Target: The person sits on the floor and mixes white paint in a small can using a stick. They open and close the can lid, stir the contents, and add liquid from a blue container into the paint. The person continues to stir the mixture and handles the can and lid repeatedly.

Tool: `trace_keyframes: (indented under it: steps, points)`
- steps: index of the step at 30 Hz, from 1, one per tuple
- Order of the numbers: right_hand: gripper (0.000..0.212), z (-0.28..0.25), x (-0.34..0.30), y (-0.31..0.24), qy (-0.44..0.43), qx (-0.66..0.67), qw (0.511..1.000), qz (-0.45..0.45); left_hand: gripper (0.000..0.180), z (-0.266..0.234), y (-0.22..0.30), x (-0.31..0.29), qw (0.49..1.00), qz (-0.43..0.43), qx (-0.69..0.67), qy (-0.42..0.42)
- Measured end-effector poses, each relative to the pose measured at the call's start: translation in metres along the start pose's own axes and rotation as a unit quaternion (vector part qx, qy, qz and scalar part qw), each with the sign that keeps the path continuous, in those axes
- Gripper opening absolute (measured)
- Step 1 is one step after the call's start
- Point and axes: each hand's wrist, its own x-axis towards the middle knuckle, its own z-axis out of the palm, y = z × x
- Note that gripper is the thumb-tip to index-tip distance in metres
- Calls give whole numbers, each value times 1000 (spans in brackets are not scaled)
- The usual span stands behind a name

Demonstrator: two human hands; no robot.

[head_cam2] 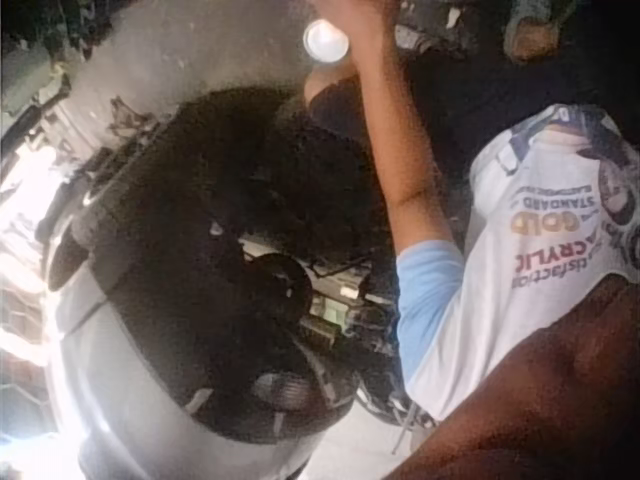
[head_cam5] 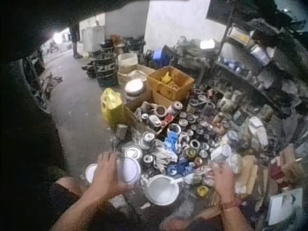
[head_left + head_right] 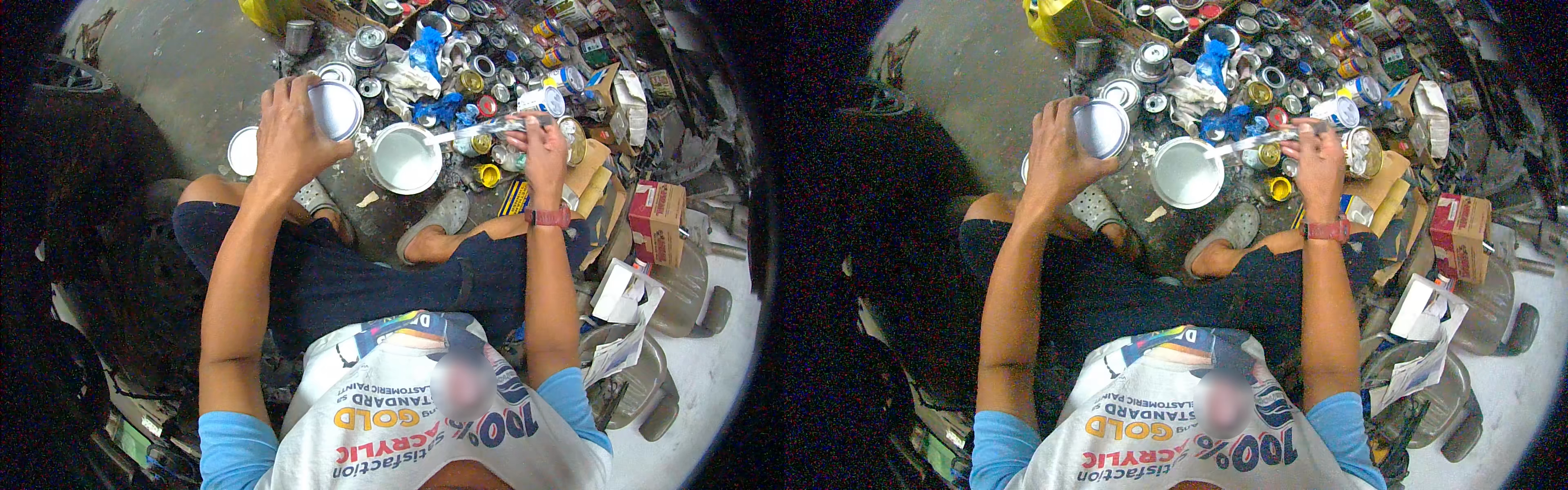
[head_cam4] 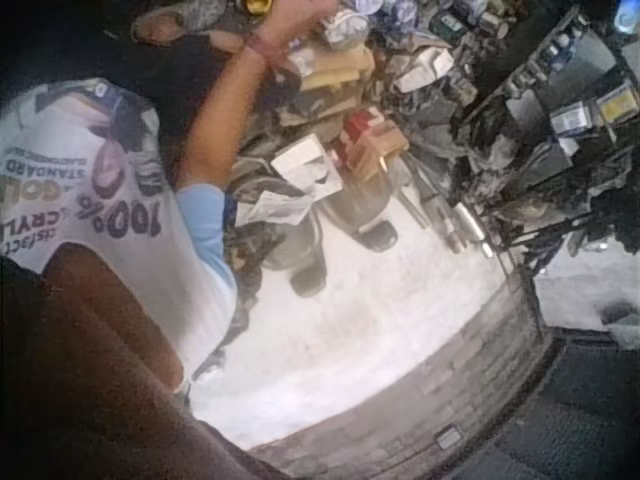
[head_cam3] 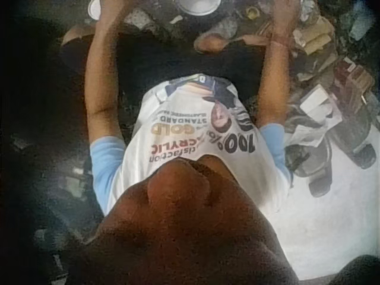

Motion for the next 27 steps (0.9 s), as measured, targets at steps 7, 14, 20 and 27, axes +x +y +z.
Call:
trace_keyframes:
  steps: [7, 14, 20, 27]
  points:
    - [16, 37, -22, -2, -285, -198, 928, -133, 90, -3, 1, -1, 1000, -6, -4, 18]
    - [5, -10, -41, -13, -352, -278, 887, -104, 94, -2, -5, -2, 1000, -13, 0, 15]
    - [9, -33, -37, -16, -321, -240, 910, -106, 96, -3, -4, -4, 1000, -14, 0, 17]
    - [5, -54, -28, -28, -243, -156, 956, -49, 95, -3, -2, -1, 999, -34, -16, -7]
